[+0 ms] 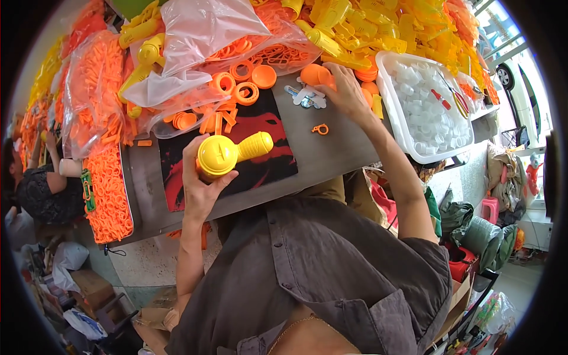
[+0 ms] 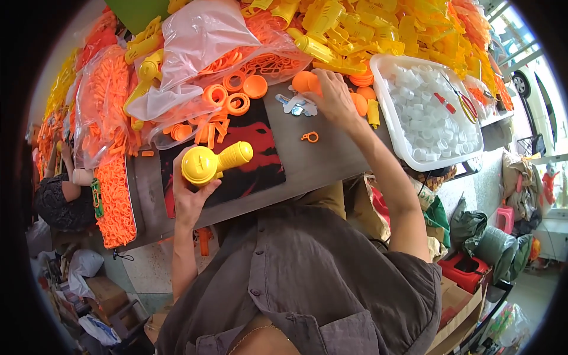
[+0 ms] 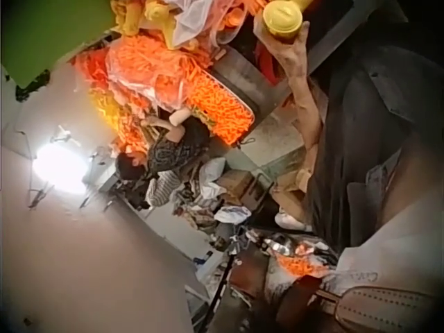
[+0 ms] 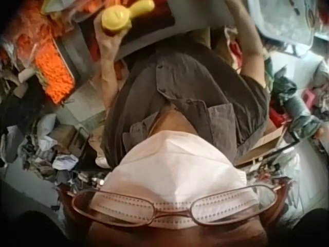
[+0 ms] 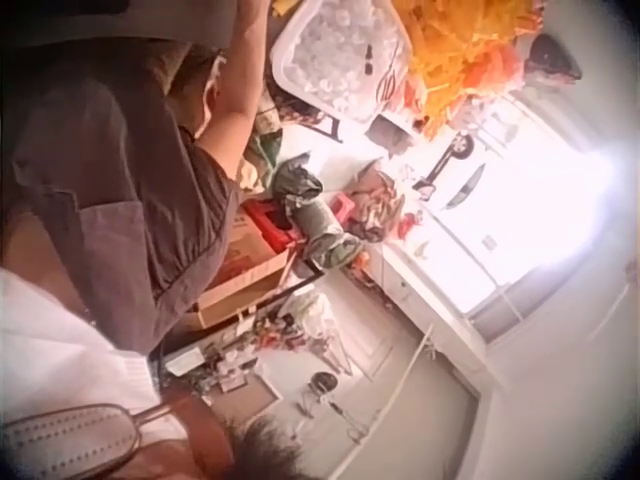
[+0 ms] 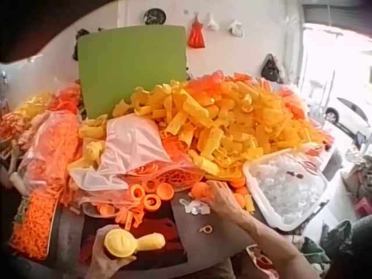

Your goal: Assembling plastic toy guns from various yellow and orange components on a workbench.

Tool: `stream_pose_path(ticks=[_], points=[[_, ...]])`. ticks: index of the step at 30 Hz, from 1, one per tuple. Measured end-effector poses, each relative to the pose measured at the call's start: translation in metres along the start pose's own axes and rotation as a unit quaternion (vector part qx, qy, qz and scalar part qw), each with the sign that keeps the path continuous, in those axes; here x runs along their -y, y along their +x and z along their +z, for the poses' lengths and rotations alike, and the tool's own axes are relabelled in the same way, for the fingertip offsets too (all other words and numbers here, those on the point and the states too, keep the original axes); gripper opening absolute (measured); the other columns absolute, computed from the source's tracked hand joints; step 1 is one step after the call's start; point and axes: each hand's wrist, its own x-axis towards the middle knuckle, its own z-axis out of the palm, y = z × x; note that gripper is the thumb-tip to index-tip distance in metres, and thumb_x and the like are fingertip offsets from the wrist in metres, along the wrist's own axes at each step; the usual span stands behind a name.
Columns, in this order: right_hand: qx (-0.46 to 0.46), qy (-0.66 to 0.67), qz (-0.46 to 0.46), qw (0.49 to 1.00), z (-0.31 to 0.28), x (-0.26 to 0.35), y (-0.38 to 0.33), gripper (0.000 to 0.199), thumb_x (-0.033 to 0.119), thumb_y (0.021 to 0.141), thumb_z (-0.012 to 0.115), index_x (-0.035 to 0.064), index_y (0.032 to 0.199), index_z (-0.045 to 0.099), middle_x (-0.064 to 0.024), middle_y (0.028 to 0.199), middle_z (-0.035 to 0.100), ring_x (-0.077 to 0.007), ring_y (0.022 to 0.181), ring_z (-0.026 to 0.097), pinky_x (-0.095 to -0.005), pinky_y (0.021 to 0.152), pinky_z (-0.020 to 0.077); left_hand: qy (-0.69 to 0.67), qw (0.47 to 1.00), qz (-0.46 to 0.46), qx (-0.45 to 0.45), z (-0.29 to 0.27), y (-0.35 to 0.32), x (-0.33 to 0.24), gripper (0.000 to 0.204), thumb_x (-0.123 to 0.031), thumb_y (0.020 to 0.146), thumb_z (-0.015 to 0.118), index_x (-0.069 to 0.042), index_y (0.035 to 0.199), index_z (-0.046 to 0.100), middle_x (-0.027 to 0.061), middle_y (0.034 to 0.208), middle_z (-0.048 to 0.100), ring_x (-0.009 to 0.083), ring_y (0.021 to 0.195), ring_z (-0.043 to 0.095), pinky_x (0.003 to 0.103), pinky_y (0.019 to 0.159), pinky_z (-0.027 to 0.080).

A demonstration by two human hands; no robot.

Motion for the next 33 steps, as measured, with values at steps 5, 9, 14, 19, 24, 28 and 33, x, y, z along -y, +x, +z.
stream_pose_path(ticks=[5, 9, 14, 19, 24, 28, 33], points=[[0.066, 0.078, 0.023, 0.994, 0.019, -0.028, 0.018, 0.061, 0.029, 0.083, 0.073, 0.0033, 0.132, 0.047, -0.024, 0.118, 0.06, -0.0382, 0.112, 0.056, -0.0428, 0.095, 0.0434, -0.016, 1.0, -0.01, -0.016, 0.004, -0.002, 0.02, 0.073, -0.017, 0.066, 0.09, -0.004, 0.125, 0.049, 0.0102, 0.116, 0.059, 0.0218, 0.107, 0.061, 0.034, 0.093, 0.05], [-0.015, -0.035, 0.025, 0.999, -0.01, 0.012, 0.014, 0.055, 0.019, 0.079, 0.076, 0.0028, 0.127, 0.055, -0.0183, 0.12, 0.062, -0.0316, 0.112, 0.059, -0.0395, 0.095, 0.047, -0.017, 0.999, 0.022, -0.023, 0.008, 0.005, 0.025, 0.073, -0.021, 0.065, 0.091, -0.004, 0.124, 0.051, 0.0102, 0.11, 0.064, 0.0208, 0.101, 0.064, 0.034, 0.09, 0.052], [0.141, 0.308, -0.036, 0.94, -0.024, 0.129, -0.003, 0.059, 0.019, 0.079, 0.077, 0.0036, 0.132, 0.055, -0.0164, 0.121, 0.062, -0.0305, 0.111, 0.06, -0.0377, 0.096, 0.0475, 0.031, 0.993, 0.105, -0.037, 0.021, 0.015, 0.026, 0.075, -0.02, 0.065, 0.09, -0.002, 0.126, 0.052, 0.0127, 0.11, 0.065, 0.0243, 0.1, 0.066, 0.034, 0.087, 0.054], [0.243, 0.257, -0.141, 0.925, -0.013, 0.166, -0.014, 0.06, 0.023, 0.084, 0.072, 0.0022, 0.136, 0.05, -0.0187, 0.127, 0.059, -0.034, 0.116, 0.057, -0.0384, 0.098, 0.0463, 0.053, 0.992, 0.113, -0.026, 0.03, 0.021, 0.02, 0.074, -0.019, 0.064, 0.089, -0.003, 0.127, 0.053, 0.016, 0.112, 0.065, 0.0295, 0.101, 0.067, 0.037, 0.084, 0.055], [0.146, 0.201, -0.191, 0.95, -0.002, 0.167, -0.033, 0.06, 0.025, 0.093, 0.06, 0.0021, 0.144, 0.039, -0.0232, 0.132, 0.053, -0.0383, 0.125, 0.048, -0.0424, 0.104, 0.0417, 0.046, 0.99, 0.127, -0.051, 0.034, 0.022, 0.017, 0.075, -0.018, 0.064, 0.089, -0.005, 0.129, 0.052, 0.0169, 0.113, 0.064, 0.0319, 0.1, 0.067, 0.038, 0.082, 0.056], [0.189, 0.268, -0.164, 0.93, -0.005, 0.156, -0.028, 0.06, 0.044, 0.102, 0.035, -0.0013, 0.14, 0.043, -0.0246, 0.128, 0.055, -0.0392, 0.124, 0.048, -0.0449, 0.108, 0.0359, 0.119, 0.969, 0.216, -0.013, 0.033, 0.022, 0.015, 0.076, -0.019, 0.067, 0.085, -0.01, 0.133, 0.05, 0.0157, 0.114, 0.062, 0.0333, 0.097, 0.066, 0.039, 0.079, 0.057], [0.223, 0.417, -0.004, 0.881, -0.007, 0.163, -0.013, 0.046, 0.035, 0.104, 0.036, -0.0032, 0.117, 0.058, -0.0216, 0.113, 0.059, -0.036, 0.109, 0.055, -0.0398, 0.098, 0.0427, 0.175, 0.96, 0.162, 0.145, 0.043, 0.013, -0.005, 0.069, -0.031, 0.069, 0.081, -0.011, 0.129, 0.053, 0.0123, 0.111, 0.06, 0.0315, 0.089, 0.065, 0.039, 0.071, 0.055]])
